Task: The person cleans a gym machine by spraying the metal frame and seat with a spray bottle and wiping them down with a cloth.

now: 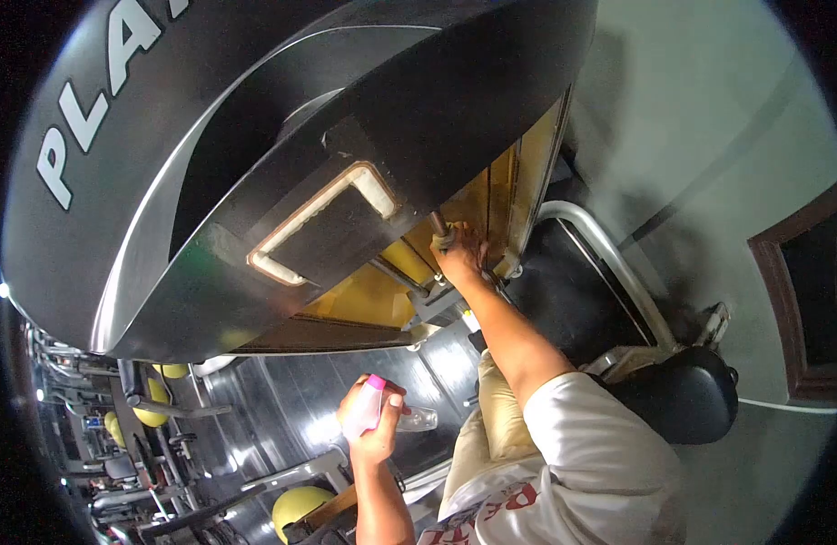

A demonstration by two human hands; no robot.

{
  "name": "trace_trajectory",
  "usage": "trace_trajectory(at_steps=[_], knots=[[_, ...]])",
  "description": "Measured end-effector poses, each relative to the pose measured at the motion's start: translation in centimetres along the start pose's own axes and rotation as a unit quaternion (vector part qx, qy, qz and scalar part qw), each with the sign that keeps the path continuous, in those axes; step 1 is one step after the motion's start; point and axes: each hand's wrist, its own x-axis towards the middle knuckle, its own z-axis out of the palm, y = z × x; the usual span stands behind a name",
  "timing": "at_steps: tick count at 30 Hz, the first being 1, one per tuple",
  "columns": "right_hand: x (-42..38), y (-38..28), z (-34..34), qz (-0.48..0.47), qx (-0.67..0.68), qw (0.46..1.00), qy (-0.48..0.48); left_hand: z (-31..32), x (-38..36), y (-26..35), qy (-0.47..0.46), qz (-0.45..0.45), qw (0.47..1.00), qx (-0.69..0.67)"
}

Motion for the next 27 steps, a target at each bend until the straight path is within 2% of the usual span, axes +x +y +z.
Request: trace_trajectory(at_steps=[1,5,7,12,15,16,20,21,22,24,26,27], knots=[[0.0,0.1,-0.4,0.017,0.013,0.999,-0.046,0.1,0.0,-0.3,-0.005,0.002,1.000,-0.001],[0.1,1.0,0.7,0.017,-0.017,0.998,-0.059,-0.2,-0.2,-1.9,-0.010,0.024,1.000,0.010],[-0.1,0.2,-0.7,0.030,-0.018,0.996,-0.086,0.1,-0.5,-1.9,0.009,0.003,1.000,-0.013],[-1.1,2.8,2.8,0.060,-0.001,0.997,-0.058,-0.1,-1.4,-2.5,0.010,0.015,1.000,0.004],[-1.7,4.2,3.9,0.018,0.051,0.996,-0.065,-0.4,-2.0,-2.3,0.016,0.008,1.000,0.003],[-2.0,4.6,5.4,0.020,0.026,0.999,0.002,-0.4,-2.2,-2.1,0.021,0.018,1.000,0.010],[-3.5,5.6,5.4,0.029,0.103,0.991,-0.077,-1.5,-4.0,-2.9,0.041,-0.019,0.998,0.050],[-3.8,6.4,6.7,0.008,0.084,0.995,-0.062,-1.8,-4.3,-3.1,0.054,-0.032,0.996,0.066],[-4.1,7.7,8.5,-0.011,0.064,0.997,-0.046,-1.8,-4.0,-3.2,0.064,0.001,0.996,0.060],[-5.3,13.6,12.0,0.023,-0.047,0.991,-0.120,-2.5,-4.8,-3.2,0.050,0.014,0.996,0.079],[-5.5,12.9,10.3,0.139,-0.033,0.958,-0.249,-2.5,-4.6,-2.6,0.045,0.044,0.994,0.091],[-5.9,11.5,8.0,0.196,0.005,0.952,-0.236,-2.8,-4.7,-2.1,0.041,0.058,0.993,0.097]])
